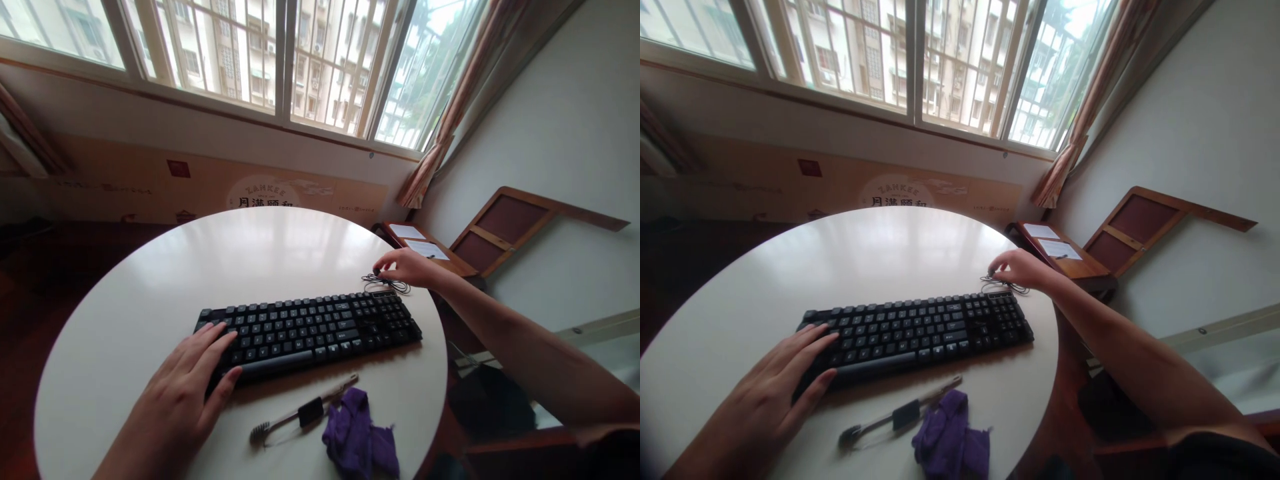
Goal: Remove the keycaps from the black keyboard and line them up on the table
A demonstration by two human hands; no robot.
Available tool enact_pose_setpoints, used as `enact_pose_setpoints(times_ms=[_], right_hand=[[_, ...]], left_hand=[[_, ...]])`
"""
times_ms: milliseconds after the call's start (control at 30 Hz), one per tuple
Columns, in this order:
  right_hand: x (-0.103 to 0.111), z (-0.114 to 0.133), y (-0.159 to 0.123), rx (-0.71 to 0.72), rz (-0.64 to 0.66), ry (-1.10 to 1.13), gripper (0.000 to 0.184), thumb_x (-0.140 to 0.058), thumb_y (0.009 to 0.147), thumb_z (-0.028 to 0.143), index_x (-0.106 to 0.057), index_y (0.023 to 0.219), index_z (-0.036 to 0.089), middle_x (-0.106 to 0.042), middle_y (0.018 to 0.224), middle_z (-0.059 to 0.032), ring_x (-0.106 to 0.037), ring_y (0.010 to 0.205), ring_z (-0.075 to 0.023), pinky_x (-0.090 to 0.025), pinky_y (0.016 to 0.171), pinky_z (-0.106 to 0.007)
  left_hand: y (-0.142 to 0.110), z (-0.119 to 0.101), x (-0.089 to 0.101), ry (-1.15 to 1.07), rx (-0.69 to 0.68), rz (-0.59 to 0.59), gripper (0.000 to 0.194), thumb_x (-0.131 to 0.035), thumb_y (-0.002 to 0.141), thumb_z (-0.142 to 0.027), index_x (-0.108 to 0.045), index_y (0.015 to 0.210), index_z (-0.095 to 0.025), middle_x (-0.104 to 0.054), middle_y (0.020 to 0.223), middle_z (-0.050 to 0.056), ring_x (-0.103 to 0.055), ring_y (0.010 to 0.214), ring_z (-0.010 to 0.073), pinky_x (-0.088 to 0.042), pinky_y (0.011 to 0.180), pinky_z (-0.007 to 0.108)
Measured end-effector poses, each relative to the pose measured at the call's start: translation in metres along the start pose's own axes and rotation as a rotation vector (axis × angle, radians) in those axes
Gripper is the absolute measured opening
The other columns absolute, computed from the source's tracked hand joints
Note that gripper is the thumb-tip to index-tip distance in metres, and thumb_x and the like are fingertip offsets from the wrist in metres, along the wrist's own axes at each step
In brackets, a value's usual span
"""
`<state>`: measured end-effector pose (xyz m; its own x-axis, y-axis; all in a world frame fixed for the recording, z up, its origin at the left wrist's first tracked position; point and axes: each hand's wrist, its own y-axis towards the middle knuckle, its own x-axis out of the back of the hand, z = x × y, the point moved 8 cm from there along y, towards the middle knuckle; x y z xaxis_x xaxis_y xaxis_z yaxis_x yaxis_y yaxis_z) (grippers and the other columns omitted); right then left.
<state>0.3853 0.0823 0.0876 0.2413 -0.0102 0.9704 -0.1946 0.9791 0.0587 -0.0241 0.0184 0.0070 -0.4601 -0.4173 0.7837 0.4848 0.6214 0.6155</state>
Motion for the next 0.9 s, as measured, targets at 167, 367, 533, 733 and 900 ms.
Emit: enact_pose_setpoints(times_ms=[167,367,533,733,900], right_hand=[[-0.010,0.007,-0.081,0.111,0.118,0.123,0.020,-0.069,0.083,0.031,-0.077,0.099,0.021,-0.075,0.100,-0.0048,-0.069,0.088,-0.0179,-0.053,0.077,-0.025],[-0.033,0.001,-0.123,0.076,0.024,0.185,0.018,-0.067,0.085,0.023,-0.076,0.101,0.021,-0.073,0.111,-0.0058,-0.070,0.095,-0.0176,-0.058,0.080,-0.025],[-0.044,0.002,-0.135,0.121,-0.098,0.089,0.019,-0.067,0.087,0.019,-0.076,0.104,0.021,-0.073,0.113,-0.0050,-0.071,0.098,-0.0180,-0.059,0.087,-0.028],[-0.052,0.011,-0.155,0.102,-0.295,-0.171,0.025,-0.059,0.094,0.017,-0.072,0.115,0.020,-0.071,0.121,-0.0071,-0.071,0.105,-0.0203,-0.056,0.097,-0.033],[-0.055,0.021,-0.155,0.082,-0.265,-0.320,0.025,-0.058,0.093,0.015,-0.072,0.113,0.019,-0.072,0.118,-0.0078,-0.072,0.100,-0.0210,-0.059,0.090,-0.032]], left_hand=[[0.000,0.003,-0.002,-0.001,0.021,0.013,0.054,-0.041,0.093,-0.053,-0.056,0.132,-0.019,-0.055,0.140,0.012,-0.051,0.129,0.0338,-0.040,0.110,0.050],[0.002,0.005,-0.004,0.003,0.061,0.045,0.057,-0.039,0.092,-0.057,-0.057,0.131,-0.021,-0.057,0.138,0.012,-0.051,0.129,0.0340,-0.042,0.108,0.050],[0.004,0.005,-0.002,-0.001,0.062,0.046,0.054,-0.041,0.092,-0.055,-0.056,0.132,-0.021,-0.057,0.137,0.013,-0.052,0.128,0.0343,-0.043,0.107,0.051],[0.005,0.004,-0.001,-0.015,0.069,0.061,0.055,-0.040,0.092,-0.055,-0.059,0.130,-0.019,-0.058,0.137,0.013,-0.053,0.127,0.0349,-0.043,0.107,0.051],[0.006,0.002,-0.001,-0.019,0.069,0.069,0.056,-0.040,0.092,-0.055,-0.059,0.130,-0.018,-0.058,0.136,0.013,-0.052,0.128,0.0349,-0.043,0.107,0.052]])
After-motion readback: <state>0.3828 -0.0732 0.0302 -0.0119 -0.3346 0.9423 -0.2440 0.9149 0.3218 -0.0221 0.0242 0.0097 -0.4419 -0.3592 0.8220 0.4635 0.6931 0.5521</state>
